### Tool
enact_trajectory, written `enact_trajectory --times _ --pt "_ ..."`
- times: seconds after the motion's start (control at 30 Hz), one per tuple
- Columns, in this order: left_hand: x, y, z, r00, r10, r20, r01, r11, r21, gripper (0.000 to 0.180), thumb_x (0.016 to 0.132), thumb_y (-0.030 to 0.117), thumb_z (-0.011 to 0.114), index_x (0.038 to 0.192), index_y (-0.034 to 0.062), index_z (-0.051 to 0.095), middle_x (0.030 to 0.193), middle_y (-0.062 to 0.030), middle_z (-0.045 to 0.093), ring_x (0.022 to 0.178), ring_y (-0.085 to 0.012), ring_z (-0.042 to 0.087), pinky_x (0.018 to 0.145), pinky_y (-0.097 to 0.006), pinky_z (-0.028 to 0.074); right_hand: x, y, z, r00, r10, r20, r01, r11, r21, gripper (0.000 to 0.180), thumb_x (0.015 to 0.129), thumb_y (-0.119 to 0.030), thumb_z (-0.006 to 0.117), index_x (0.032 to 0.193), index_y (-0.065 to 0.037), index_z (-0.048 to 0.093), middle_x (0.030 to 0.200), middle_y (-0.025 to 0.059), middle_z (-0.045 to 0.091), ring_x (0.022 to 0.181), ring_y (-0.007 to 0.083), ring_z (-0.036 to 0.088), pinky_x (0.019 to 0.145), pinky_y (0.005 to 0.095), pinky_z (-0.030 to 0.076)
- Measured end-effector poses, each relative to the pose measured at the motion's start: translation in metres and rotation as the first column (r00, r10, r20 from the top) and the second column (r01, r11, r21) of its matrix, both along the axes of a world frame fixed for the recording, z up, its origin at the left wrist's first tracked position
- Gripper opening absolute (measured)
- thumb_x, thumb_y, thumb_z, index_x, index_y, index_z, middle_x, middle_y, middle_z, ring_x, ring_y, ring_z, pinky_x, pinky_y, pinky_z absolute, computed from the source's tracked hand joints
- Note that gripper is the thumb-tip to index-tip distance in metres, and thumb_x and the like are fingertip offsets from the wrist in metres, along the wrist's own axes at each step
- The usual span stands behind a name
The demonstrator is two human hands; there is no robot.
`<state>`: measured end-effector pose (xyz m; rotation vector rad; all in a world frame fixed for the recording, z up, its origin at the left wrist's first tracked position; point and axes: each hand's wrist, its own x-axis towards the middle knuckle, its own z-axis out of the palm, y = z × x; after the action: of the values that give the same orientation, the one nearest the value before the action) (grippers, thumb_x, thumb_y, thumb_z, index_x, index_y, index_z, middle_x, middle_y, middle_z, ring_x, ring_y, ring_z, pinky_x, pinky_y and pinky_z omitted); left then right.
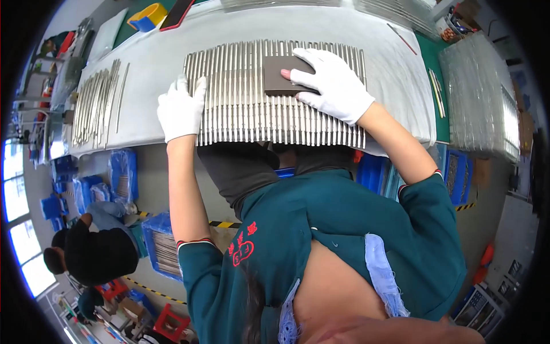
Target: The worker arranges rows of metal bars on a table and uses a hand-held sanding block to smooth the ends of the bars.
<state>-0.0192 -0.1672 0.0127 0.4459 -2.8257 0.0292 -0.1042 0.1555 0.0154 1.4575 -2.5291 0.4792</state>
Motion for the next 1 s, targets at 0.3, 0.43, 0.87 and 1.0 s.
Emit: enact_trajectory --times 0.3,0.43,0.87,1.0 --pt "-0.002 -0.004 -0.018 0.997 0.002 -0.080 0.004 0.997 0.072 0.061 0.095 0.059 0.057 0.131 0.0114 0.068 0.127 -0.0192 0.067 0.103 -0.0420 0.066 0.092 -0.050 0.054 -0.002 0.081 -0.006 0.993 -0.117 0.028 0.118 0.992 -0.036 0.056 0.083 -0.027 0.076 0.138 -0.023 0.066 0.147 0.0172 0.054 0.131 0.0393 0.053 0.111 0.0471 0.044" --pt "-0.005 0.018 -0.023 0.986 -0.022 -0.163 0.033 0.997 0.065 0.058 0.093 0.058 0.061 0.124 0.0104 0.069 0.120 -0.0177 0.068 0.096 -0.0402 0.068 0.083 -0.050 0.057 -0.022 0.087 -0.013 0.895 -0.333 0.298 0.416 0.862 -0.288 0.060 0.090 -0.025 0.076 0.145 -0.012 0.059 0.148 0.0193 0.057 0.133 0.0338 0.057 0.112 0.0374 0.044" --pt "0.017 0.022 -0.015 0.852 -0.494 -0.173 0.455 0.862 -0.224 0.055 0.086 0.050 0.073 0.118 0.0059 0.071 0.113 -0.0168 0.068 0.092 -0.0382 0.066 0.076 -0.045 0.056 -0.059 0.082 -0.026 0.812 -0.382 0.441 0.583 0.544 -0.603 0.064 0.096 -0.024 0.073 0.152 -0.002 0.049 0.149 0.0161 0.056 0.133 0.0222 0.055 0.113 0.0320 0.040" --pt "0.063 0.016 -0.016 0.856 -0.435 -0.279 0.492 0.851 0.181 0.065 0.078 0.054 0.078 0.123 0.0067 0.071 0.125 -0.0155 0.068 0.112 -0.0374 0.063 0.097 -0.050 0.049 -0.063 0.090 -0.026 0.781 -0.460 0.423 0.618 0.467 -0.633 0.059 0.099 -0.021 0.069 0.151 -0.001 0.049 0.149 0.0168 0.055 0.135 0.0226 0.052 0.114 0.0333 0.039"
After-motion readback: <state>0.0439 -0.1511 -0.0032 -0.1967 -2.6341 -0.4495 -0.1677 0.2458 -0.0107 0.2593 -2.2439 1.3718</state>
